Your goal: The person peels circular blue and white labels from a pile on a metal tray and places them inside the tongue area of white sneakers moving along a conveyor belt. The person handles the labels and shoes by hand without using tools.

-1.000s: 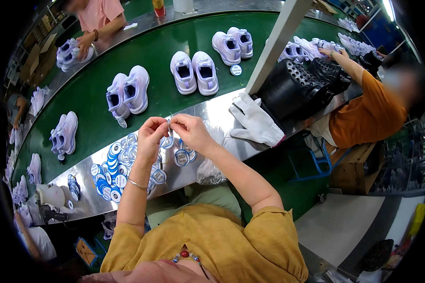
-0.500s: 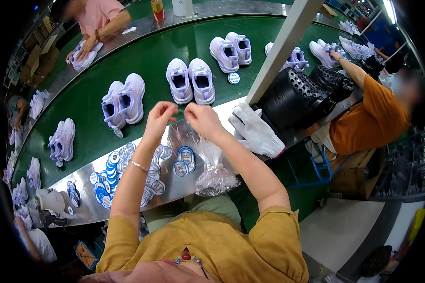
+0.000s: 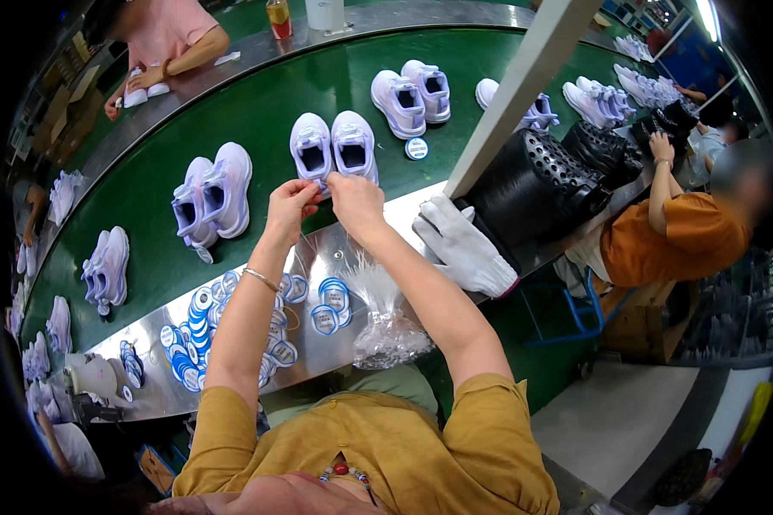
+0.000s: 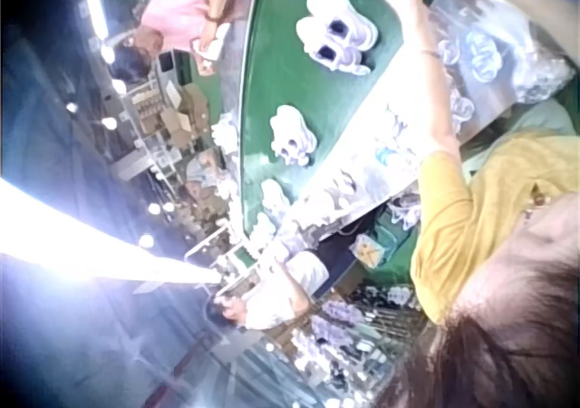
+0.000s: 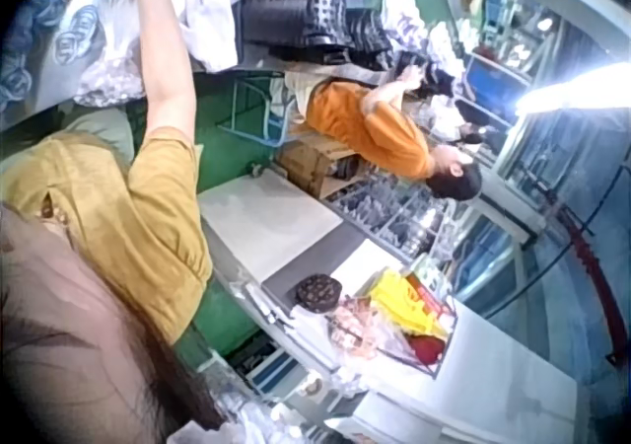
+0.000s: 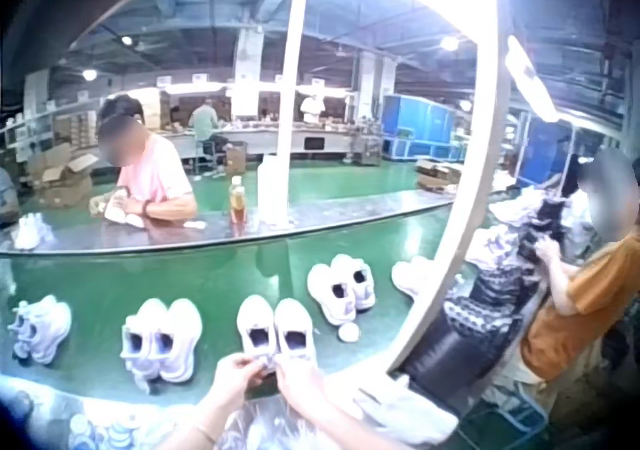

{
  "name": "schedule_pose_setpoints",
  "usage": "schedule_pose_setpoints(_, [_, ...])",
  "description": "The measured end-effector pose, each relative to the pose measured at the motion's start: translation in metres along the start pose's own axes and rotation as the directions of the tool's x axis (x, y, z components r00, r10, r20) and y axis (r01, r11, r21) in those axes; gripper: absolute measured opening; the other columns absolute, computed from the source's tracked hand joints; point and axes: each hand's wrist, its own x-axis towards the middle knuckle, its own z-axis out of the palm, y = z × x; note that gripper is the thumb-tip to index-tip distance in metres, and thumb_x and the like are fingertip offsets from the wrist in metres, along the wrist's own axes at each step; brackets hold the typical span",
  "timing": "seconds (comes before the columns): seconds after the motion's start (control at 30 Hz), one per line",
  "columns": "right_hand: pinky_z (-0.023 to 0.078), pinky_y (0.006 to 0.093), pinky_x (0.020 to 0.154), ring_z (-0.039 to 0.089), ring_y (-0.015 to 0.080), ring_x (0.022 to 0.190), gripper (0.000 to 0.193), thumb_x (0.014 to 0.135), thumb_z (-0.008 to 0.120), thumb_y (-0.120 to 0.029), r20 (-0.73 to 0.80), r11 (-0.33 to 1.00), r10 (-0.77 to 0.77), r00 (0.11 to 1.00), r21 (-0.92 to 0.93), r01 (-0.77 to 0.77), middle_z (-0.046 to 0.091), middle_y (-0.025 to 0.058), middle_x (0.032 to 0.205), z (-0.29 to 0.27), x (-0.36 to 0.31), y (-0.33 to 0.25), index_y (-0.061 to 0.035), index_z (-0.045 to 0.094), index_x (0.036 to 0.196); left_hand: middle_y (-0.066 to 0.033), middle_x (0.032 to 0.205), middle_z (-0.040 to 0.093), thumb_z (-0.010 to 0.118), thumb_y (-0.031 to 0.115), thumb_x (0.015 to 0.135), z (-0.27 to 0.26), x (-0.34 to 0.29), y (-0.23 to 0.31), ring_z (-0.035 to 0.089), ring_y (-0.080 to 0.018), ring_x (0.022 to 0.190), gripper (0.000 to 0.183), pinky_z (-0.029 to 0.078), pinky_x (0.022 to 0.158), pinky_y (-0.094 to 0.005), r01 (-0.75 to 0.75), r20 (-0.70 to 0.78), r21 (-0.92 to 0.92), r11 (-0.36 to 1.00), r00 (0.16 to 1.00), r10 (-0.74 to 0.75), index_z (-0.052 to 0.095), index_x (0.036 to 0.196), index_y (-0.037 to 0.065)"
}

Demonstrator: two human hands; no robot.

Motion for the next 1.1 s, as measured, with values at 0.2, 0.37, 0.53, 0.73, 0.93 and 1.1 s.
schedule_pose_setpoints(0.2, [0.050, 0.0462, 0.058, 0.063, 0.0350, 0.067, 0.008, 0.086, 0.053, -0.014, 0.006, 0.993, -0.024, 1.000, -0.117, 0.024, 0.063, 0.0141, 0.072, -0.001, -0.006, -0.011, -0.0093, 0.059, 0.083, -0.0024, 0.081, 0.064, 0.067, 0.013, 0.086, -0.008, 0.003, -0.004, 0.062, -0.0100, 0.071, 0.013, 0.049, 0.058, -0.0213, 0.003, 0.021, -0.016, 1.000, 1.000, -0.002, 0.064, 0.092, 0.003])
schedule_pose_setpoints(0.37, [0.051, 0.0452, 0.058, 0.064, 0.0342, 0.067, 0.007, 0.082, 0.053, -0.011, 0.055, 0.990, -0.052, 0.997, -0.130, 0.059, 0.062, 0.0140, 0.073, -0.008, -0.005, -0.021, -0.0079, 0.059, 0.084, -0.0016, 0.082, 0.064, 0.065, 0.014, 0.088, -0.012, 0.003, -0.002, 0.062, -0.0087, 0.073, 0.012, 0.049, 0.059, -0.0198, 0.012, 0.035, 0.025, 1.000, 0.999, -0.013, 0.063, 0.094, 0.003])
schedule_pose_setpoints(0.53, [0.051, 0.0456, 0.058, 0.065, 0.0350, 0.068, 0.009, 0.082, 0.053, -0.011, 0.127, 0.989, -0.080, 0.989, -0.115, 0.095, 0.064, 0.0158, 0.075, -0.005, -0.002, -0.020, -0.0070, 0.060, 0.086, -0.0016, 0.079, 0.063, 0.067, 0.013, 0.086, -0.014, 0.002, -0.002, 0.059, -0.0087, 0.068, 0.010, 0.047, 0.057, -0.0207, 0.028, 0.040, -0.019, 0.999, 0.999, -0.027, 0.064, 0.090, 0.004])
schedule_pose_setpoints(0.73, [0.050, 0.0480, 0.068, 0.064, 0.0387, 0.080, 0.014, 0.088, 0.049, -0.012, 0.249, 0.998, 0.062, 0.966, -0.010, -0.061, 0.065, 0.0202, 0.087, 0.004, 0.000, -0.023, -0.0039, 0.059, 0.093, -0.0020, 0.078, 0.063, 0.064, 0.011, 0.088, -0.021, -0.007, 0.005, 0.058, -0.0081, 0.069, 0.007, 0.044, 0.055, -0.0201, -0.047, -0.073, 0.041, 0.998, 0.996, 0.050, 0.063, 0.088, 0.004])
schedule_pose_setpoints(0.93, [0.048, 0.0467, 0.071, 0.062, 0.0386, 0.083, 0.010, 0.086, 0.050, -0.007, 0.128, 0.962, -0.078, 0.989, 0.271, 0.040, 0.064, 0.0207, 0.085, -0.026, 0.005, -0.009, 0.0008, 0.056, 0.091, -0.0065, 0.091, 0.066, 0.057, 0.009, 0.092, -0.019, -0.024, 0.039, 0.060, -0.0088, 0.073, 0.008, 0.045, 0.054, -0.0192, -0.444, 0.016, 0.143, 0.885, 0.895, 0.446, 0.057, 0.093, 0.001])
schedule_pose_setpoints(1.1, [0.047, 0.0457, 0.069, 0.060, 0.0385, 0.079, 0.009, 0.085, 0.055, -0.006, 0.027, 0.937, -0.146, 0.989, 0.324, 0.130, 0.061, 0.0192, 0.080, -0.024, 0.022, -0.010, 0.0017, 0.059, 0.083, -0.0058, 0.085, 0.066, 0.054, 0.008, 0.094, 0.008, -0.022, 0.032, 0.060, -0.0079, 0.068, 0.005, 0.045, 0.051, -0.0191, -0.390, 0.159, 0.198, 0.899, 0.918, 0.363, 0.054, 0.093, 0.003])
